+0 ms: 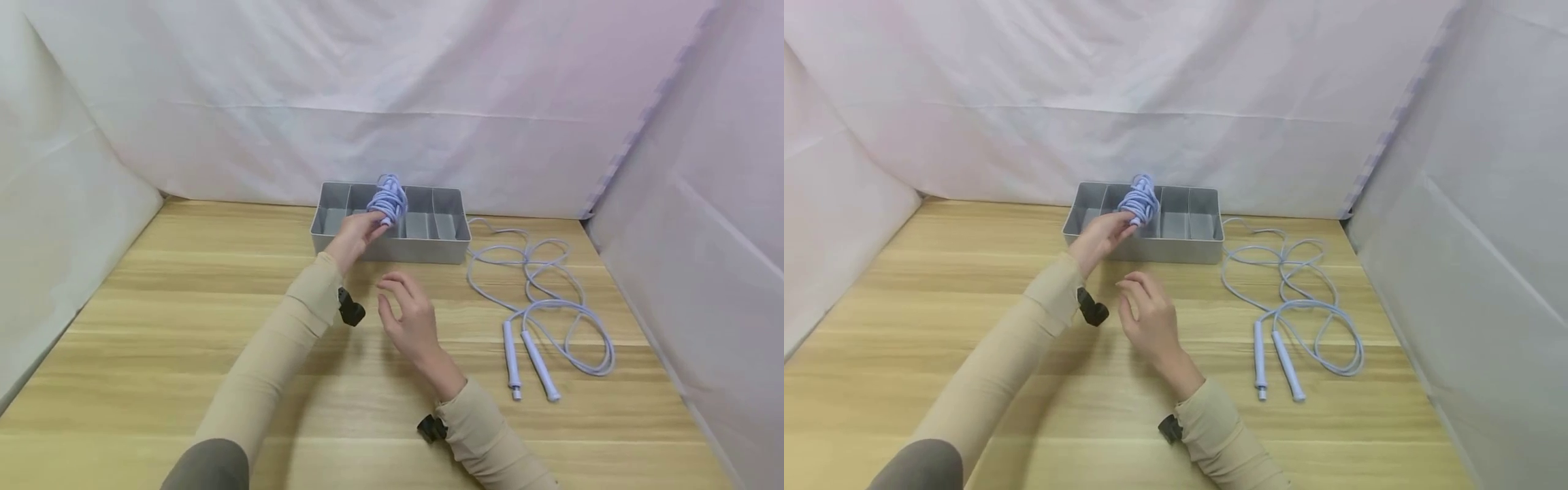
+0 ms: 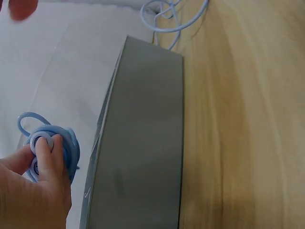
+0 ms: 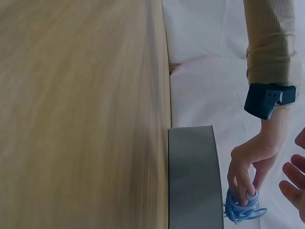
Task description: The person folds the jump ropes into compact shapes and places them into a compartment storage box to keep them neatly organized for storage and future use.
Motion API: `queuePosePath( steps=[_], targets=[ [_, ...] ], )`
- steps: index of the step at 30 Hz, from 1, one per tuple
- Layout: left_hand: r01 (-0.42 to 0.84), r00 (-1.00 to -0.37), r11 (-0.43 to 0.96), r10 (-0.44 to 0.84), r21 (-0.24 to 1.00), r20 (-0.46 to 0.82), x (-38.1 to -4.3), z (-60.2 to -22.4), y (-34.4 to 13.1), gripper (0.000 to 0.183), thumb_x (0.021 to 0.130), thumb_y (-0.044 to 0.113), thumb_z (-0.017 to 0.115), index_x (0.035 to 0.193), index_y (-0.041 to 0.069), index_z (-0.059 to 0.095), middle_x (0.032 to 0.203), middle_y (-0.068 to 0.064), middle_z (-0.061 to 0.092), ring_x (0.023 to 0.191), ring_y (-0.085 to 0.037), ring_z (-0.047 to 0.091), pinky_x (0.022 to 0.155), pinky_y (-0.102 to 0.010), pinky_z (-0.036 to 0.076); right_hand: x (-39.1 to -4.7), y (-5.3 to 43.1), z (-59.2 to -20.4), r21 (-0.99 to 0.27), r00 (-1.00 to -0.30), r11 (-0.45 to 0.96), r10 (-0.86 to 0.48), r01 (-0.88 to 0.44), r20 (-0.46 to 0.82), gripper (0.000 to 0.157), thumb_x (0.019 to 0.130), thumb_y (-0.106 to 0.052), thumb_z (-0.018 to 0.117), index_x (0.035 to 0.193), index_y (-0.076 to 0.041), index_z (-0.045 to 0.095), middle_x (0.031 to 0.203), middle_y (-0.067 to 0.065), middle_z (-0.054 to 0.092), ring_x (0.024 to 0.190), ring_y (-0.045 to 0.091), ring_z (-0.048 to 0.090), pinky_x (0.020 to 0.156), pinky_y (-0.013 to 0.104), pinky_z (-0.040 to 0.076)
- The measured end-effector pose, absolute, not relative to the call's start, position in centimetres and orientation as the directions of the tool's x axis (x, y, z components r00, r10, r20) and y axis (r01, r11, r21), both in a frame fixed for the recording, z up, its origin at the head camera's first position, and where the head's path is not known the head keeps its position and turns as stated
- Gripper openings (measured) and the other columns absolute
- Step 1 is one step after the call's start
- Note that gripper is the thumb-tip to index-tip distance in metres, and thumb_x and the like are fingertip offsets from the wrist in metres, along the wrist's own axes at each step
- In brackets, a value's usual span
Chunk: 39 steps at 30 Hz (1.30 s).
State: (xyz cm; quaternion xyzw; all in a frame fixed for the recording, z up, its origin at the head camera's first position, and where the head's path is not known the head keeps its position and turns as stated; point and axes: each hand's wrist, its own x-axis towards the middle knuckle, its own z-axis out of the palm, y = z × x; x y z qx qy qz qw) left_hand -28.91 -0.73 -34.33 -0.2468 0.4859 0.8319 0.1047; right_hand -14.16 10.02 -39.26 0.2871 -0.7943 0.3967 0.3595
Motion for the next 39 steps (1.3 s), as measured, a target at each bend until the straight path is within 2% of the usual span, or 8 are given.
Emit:
queuePosePath(
  steps=[7, 11, 15, 20, 24, 28, 31, 39],
  targets=[
    [-0.367, -0.890, -0.314, -0.155, 0.876, -0.428, -29.6, -34.9, -1.4, 0.032, 0.077, -0.007, 0.060, 0.108, -0.012, 0.054, 0.067, -0.007, 0.053, 0.047, -0.011, 0.055, 0.051, -0.018, 0.052, -13.7, 10.2, -39.4, -0.416, -0.586, 0.526, -0.208, -0.742, 0.783, 0.014, 0.076, 0.004, 0.062, 0.090, 0.001, 0.064, 0.095, 0.014, 0.061, 0.092, 0.023, 0.057, 0.083, 0.031, 0.048],
    [-0.235, -0.952, 0.166, -0.237, 0.958, -0.192, -29.2, -35.1, -1.2, 0.020, 0.076, 0.004, 0.061, 0.091, -0.009, 0.065, 0.063, -0.011, 0.060, 0.053, -0.017, 0.062, 0.059, -0.026, 0.055, -13.4, 10.1, -39.2, -0.404, -0.583, 0.517, -0.247, -0.755, 0.774, 0.014, 0.077, 0.003, 0.061, 0.091, 0.000, 0.064, 0.096, 0.012, 0.061, 0.094, 0.022, 0.057, 0.084, 0.029, 0.048],
    [-0.117, -0.957, 0.557, -0.285, 0.822, 0.057, -28.8, -35.5, -0.8, 0.016, 0.072, 0.012, 0.064, 0.078, -0.001, 0.070, 0.076, -0.012, 0.068, 0.076, -0.027, 0.063, 0.069, -0.034, 0.050, -13.1, 10.0, -39.2, -0.375, -0.567, 0.514, -0.287, -0.771, 0.772, 0.016, 0.077, 0.003, 0.061, 0.092, -0.002, 0.064, 0.097, 0.011, 0.061, 0.095, 0.022, 0.057, 0.085, 0.029, 0.047],
    [-0.080, -0.924, 0.569, -0.351, 0.818, 0.153, -28.6, -36.3, -0.1, 0.019, 0.073, 0.013, 0.066, 0.088, 0.001, 0.064, 0.089, -0.013, 0.066, 0.088, -0.032, 0.058, 0.078, -0.041, 0.045, -12.8, 9.8, -39.4, -0.353, -0.553, 0.507, -0.322, -0.786, 0.768, 0.016, 0.077, 0.002, 0.062, 0.092, -0.002, 0.064, 0.097, 0.011, 0.061, 0.095, 0.022, 0.057, 0.086, 0.029, 0.047],
    [-0.039, -0.912, 0.592, -0.350, 0.805, 0.213, -28.5, -37.0, 0.4, 0.022, 0.074, 0.010, 0.063, 0.093, 0.002, 0.056, 0.092, -0.015, 0.061, 0.085, -0.033, 0.057, 0.075, -0.043, 0.044, -12.8, 9.8, -39.5, -0.331, -0.542, 0.506, -0.354, -0.797, 0.762, 0.015, 0.078, 0.000, 0.062, 0.092, -0.003, 0.064, 0.096, 0.009, 0.060, 0.094, 0.021, 0.057, 0.085, 0.028, 0.047],
    [0.045, -0.922, 0.777, -0.210, 0.628, 0.325, -28.4, -37.2, 0.7, 0.032, 0.077, 0.007, 0.060, 0.106, 0.001, 0.049, 0.102, -0.016, 0.051, 0.077, -0.032, 0.057, 0.065, -0.042, 0.048, -12.8, 9.8, -39.5, -0.301, -0.523, 0.497, -0.403, -0.814, 0.751, 0.016, 0.078, 0.001, 0.062, 0.094, -0.003, 0.064, 0.098, 0.008, 0.059, 0.094, 0.019, 0.056, 0.083, 0.026, 0.047],
    [0.127, -0.907, 0.888, -0.076, 0.442, 0.413, -28.3, -37.3, 0.5, 0.037, 0.079, 0.006, 0.060, 0.114, 0.000, 0.047, 0.113, -0.017, 0.046, 0.083, -0.033, 0.056, 0.062, -0.042, 0.051, -12.7, 9.8, -39.4, -0.287, -0.516, 0.493, -0.430, -0.822, 0.741, 0.018, 0.077, 0.001, 0.062, 0.094, -0.004, 0.064, 0.099, 0.008, 0.059, 0.094, 0.019, 0.056, 0.081, 0.026, 0.048],
    [0.355, -0.830, 0.919, 0.227, 0.169, 0.509, -28.8, -38.0, -0.7, 0.039, 0.080, 0.005, 0.061, 0.118, 0.001, 0.057, 0.130, -0.015, 0.049, 0.114, -0.033, 0.048, 0.077, -0.042, 0.052, -12.6, 9.8, -39.3, -0.280, -0.526, 0.506, -0.448, -0.816, 0.723, 0.016, 0.078, -0.001, 0.062, 0.094, -0.004, 0.065, 0.099, 0.008, 0.060, 0.096, 0.019, 0.056, 0.084, 0.026, 0.048]
  ],
)
